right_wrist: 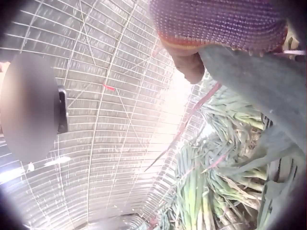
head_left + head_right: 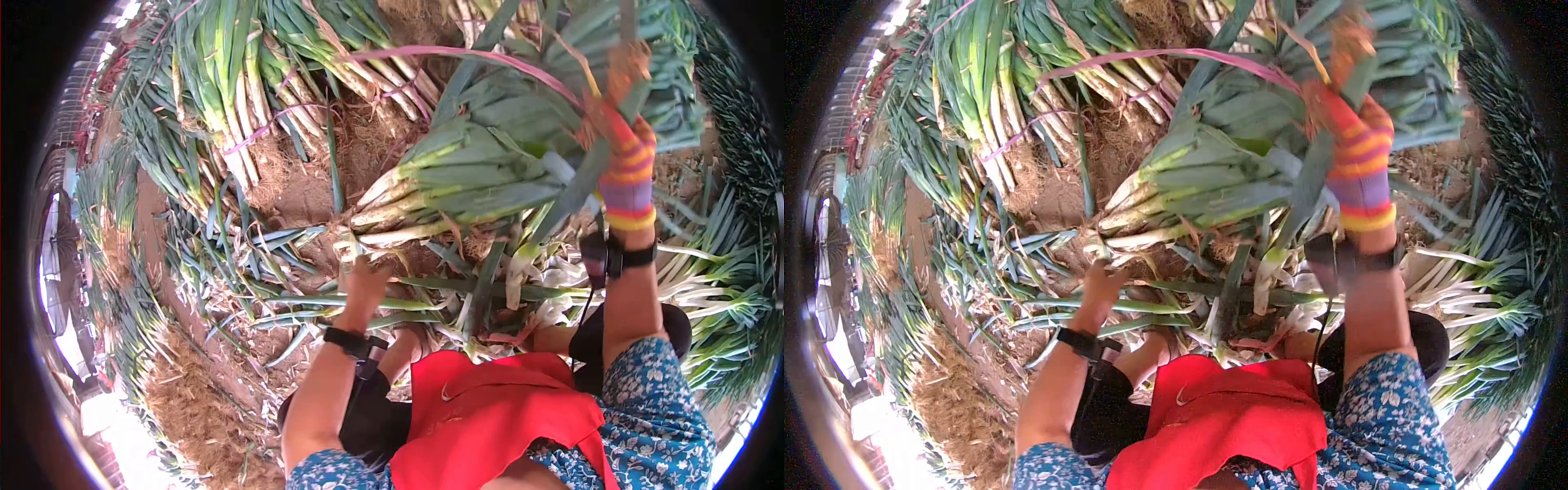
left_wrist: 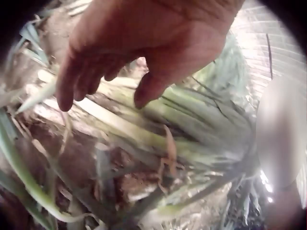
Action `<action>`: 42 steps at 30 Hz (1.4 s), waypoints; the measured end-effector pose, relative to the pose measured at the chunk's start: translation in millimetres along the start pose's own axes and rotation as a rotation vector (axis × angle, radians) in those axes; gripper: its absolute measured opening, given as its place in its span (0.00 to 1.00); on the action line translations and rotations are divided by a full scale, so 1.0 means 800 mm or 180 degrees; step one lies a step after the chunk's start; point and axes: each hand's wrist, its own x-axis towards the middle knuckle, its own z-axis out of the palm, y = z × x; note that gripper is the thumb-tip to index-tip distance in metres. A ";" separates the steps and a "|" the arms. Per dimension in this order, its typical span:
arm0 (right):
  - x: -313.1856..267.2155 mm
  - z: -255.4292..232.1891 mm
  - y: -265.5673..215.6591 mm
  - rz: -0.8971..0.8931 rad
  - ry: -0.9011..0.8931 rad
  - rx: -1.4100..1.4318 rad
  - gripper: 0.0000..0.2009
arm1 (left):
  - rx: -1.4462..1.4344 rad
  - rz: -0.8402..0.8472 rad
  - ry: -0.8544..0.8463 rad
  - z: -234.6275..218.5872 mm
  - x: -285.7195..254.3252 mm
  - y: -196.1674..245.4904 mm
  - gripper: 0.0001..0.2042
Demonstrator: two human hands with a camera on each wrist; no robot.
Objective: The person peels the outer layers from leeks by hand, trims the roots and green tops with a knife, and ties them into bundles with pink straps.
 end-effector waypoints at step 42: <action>-0.084 0.068 -0.076 -0.1832 -0.0194 -0.3121 0.19 | -0.4536 0.0313 -0.0561 -0.167 -0.136 -0.021 0.09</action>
